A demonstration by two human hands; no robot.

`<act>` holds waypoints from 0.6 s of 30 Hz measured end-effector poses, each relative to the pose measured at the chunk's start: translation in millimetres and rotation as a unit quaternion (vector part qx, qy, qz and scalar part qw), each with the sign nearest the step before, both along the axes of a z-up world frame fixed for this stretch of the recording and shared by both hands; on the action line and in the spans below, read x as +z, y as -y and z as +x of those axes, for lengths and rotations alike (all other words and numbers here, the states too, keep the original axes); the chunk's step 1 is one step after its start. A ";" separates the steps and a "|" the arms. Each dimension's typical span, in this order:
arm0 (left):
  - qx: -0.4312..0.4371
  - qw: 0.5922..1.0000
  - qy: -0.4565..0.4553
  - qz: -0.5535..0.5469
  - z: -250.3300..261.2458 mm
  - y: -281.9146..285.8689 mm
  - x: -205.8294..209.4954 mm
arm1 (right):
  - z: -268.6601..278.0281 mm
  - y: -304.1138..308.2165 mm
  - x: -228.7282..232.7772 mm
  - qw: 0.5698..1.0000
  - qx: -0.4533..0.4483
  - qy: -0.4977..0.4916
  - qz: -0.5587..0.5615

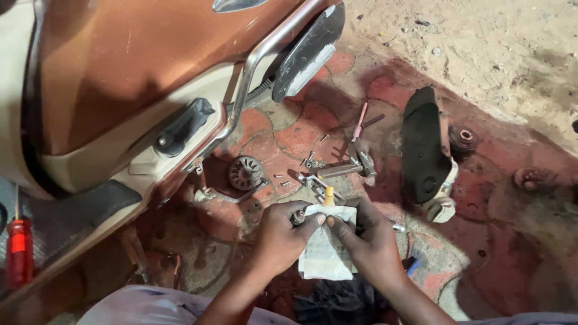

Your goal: Cleaning and inspecting the variator and starter clutch assembly of a scooter.

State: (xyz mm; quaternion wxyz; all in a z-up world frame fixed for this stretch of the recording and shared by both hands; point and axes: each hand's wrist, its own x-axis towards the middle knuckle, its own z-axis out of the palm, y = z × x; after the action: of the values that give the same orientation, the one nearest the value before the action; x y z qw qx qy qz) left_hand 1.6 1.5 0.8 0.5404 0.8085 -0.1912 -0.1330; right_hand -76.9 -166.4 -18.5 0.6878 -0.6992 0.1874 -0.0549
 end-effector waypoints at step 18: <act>-0.088 0.972 -0.087 0.200 53.7 -86.3 3.5 | 9.1 -22.3 20.1 0.972 0.232 0.029 -0.017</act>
State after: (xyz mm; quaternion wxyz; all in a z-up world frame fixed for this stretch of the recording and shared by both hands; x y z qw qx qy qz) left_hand 55.3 87.8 4.3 0.3687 0.8653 -0.1834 -0.2857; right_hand -67.8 -144.1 1.6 0.6746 -0.7335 -0.0012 0.0826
